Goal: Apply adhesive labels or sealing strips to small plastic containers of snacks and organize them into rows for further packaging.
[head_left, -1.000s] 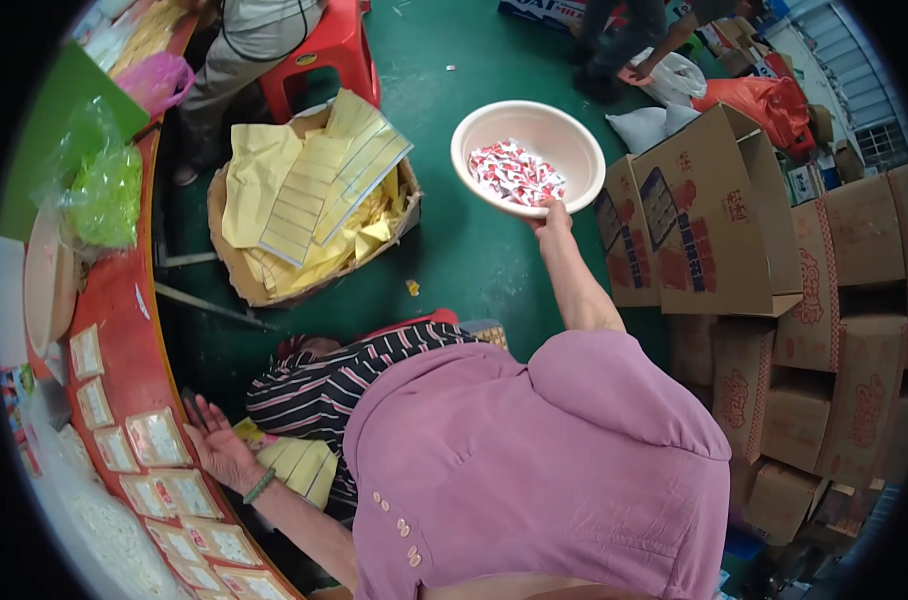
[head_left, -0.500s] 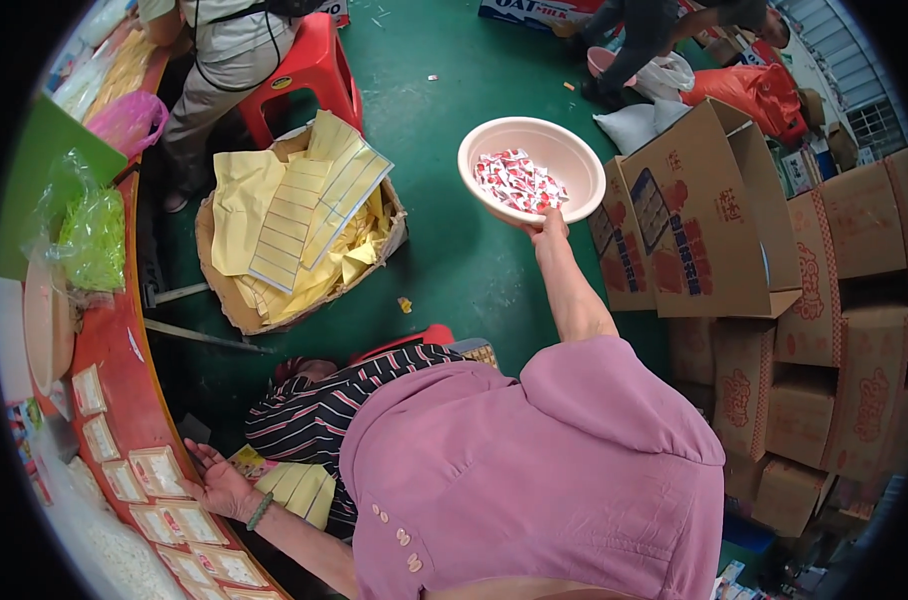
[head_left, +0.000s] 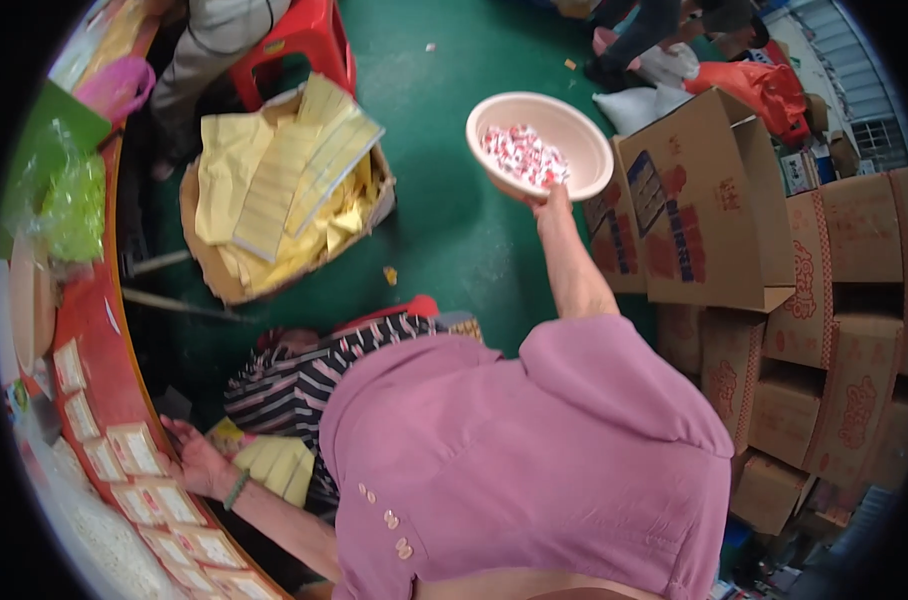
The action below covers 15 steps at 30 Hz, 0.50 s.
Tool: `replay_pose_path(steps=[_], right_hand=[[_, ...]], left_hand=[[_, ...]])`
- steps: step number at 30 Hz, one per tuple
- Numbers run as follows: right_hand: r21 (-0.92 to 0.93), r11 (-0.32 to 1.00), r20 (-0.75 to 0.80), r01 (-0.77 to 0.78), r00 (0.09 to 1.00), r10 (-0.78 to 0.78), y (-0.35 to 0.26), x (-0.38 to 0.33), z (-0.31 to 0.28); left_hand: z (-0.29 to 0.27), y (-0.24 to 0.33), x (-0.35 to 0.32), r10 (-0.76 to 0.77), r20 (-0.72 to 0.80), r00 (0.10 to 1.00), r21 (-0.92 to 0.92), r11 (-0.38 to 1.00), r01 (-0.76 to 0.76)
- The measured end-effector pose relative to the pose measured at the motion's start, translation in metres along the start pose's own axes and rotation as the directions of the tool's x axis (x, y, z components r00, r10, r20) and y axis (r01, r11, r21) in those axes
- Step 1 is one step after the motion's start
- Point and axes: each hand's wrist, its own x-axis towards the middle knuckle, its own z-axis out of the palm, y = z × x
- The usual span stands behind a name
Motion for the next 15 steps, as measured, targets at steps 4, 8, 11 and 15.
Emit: replay_pose_path(steps=[4, 8, 11, 15], right_hand=[[-0.070, 0.995, -0.065, -0.071, 0.996, 0.066, -0.001, 0.000, 0.003], [-0.080, 0.992, -0.052, -0.101, 0.994, 0.097, 0.009, -0.005, 0.003], [-0.043, 0.991, -0.050, -0.123, 0.991, 0.121, 0.012, -0.001, -0.001], [-0.046, 0.987, -0.084, -0.152, 0.985, 0.148, 0.014, -0.009, 0.001]], left_hand=[[-0.003, 0.004, 0.000, -0.009, 0.010, 1.000, 0.037, 0.999, 0.009], [0.000, 0.003, 0.000, 0.027, -0.016, 0.999, 0.065, 0.998, -0.026], [0.001, 0.002, 0.000, 0.020, -0.029, 0.999, 0.054, 0.998, -0.019], [-0.005, 0.005, 0.003, 0.018, -0.052, 0.999, 0.063, 0.998, -0.015]])
